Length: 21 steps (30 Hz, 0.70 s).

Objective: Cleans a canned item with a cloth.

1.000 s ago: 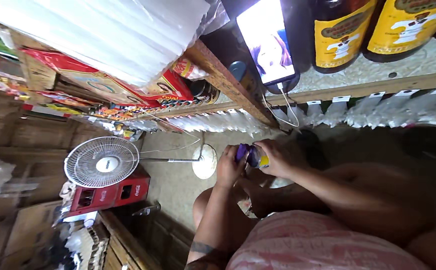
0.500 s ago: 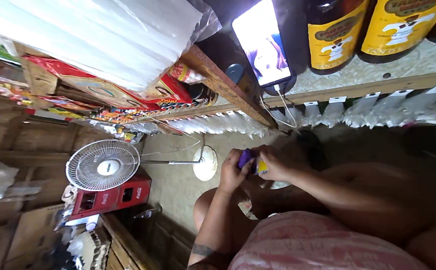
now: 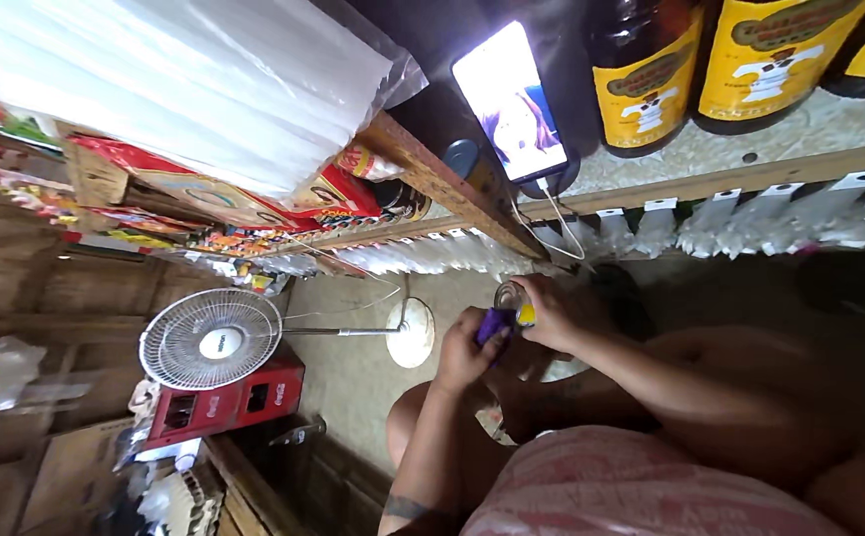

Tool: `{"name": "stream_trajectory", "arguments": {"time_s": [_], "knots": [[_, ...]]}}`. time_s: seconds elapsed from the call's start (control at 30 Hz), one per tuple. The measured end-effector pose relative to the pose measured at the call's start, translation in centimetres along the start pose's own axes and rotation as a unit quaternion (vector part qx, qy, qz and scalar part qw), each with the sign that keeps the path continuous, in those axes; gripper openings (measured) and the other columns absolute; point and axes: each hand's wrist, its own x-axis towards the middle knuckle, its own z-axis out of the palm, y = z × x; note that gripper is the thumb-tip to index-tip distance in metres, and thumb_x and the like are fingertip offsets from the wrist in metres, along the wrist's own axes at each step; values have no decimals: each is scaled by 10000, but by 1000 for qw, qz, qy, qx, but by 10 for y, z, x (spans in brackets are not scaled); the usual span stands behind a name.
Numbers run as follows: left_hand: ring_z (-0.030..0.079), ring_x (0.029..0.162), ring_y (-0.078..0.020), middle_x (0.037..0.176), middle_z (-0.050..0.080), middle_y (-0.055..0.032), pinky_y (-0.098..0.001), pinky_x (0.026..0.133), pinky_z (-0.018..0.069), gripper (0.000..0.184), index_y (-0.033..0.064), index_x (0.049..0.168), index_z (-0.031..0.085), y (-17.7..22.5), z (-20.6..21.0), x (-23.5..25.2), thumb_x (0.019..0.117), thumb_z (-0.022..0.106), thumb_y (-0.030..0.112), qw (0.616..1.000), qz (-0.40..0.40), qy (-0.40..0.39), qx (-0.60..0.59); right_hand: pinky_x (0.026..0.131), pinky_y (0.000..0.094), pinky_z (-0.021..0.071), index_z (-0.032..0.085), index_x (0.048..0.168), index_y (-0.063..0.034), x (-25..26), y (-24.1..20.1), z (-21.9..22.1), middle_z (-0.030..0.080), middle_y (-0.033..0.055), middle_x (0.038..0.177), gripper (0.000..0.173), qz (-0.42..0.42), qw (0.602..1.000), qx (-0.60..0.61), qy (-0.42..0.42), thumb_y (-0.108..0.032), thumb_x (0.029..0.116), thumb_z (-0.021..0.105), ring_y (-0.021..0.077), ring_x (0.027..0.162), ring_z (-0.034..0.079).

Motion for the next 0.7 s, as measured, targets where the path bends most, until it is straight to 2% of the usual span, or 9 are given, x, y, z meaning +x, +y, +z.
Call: {"name": "stream_trajectory", "arguments": {"time_s": [0.17,0.33,0.47,0.6,0.7], "knots": [[701,888,-178,977,713,-135,-360,816,600,377,-18,1049,711,-1,3,1,930,691,340,997,69,31,15,1119,568,371,372,1549,-80,-1,-5,0,440,236,1494,901,5,997,-31,-72,-149,778,834,423,1399,404],[718,917,-255,1032,716,-179,-427,825,603,364,-39,1080,714,-3,0,3,918,691,285,995,28,66,76,1097,570,382,407,1510,-32,-6,-9,4,468,246,1453,826,-48,990,-47,-122,-170,805,815,428,1370,431],[713,958,-301,1087,707,-196,-487,846,589,357,-41,1148,700,-4,-6,8,929,694,241,993,-51,42,96,1097,576,378,417,1507,-47,-4,-5,6,477,253,1447,832,-59,994,-23,-84,-143,785,820,432,1367,434],[713,957,-274,1083,713,-176,-471,864,585,373,-22,1145,705,-1,-7,8,946,681,293,996,-54,-9,71,1106,569,378,431,1505,-66,-2,-1,4,475,245,1458,830,-33,999,-18,-37,-147,779,826,423,1379,430],[701,926,-224,1032,710,-153,-427,851,586,368,-20,1087,711,-2,-3,5,934,698,314,999,-22,-35,10,1103,566,384,422,1511,-57,-1,2,5,472,242,1464,842,-20,999,-31,-38,-150,778,827,423,1381,428]]}}
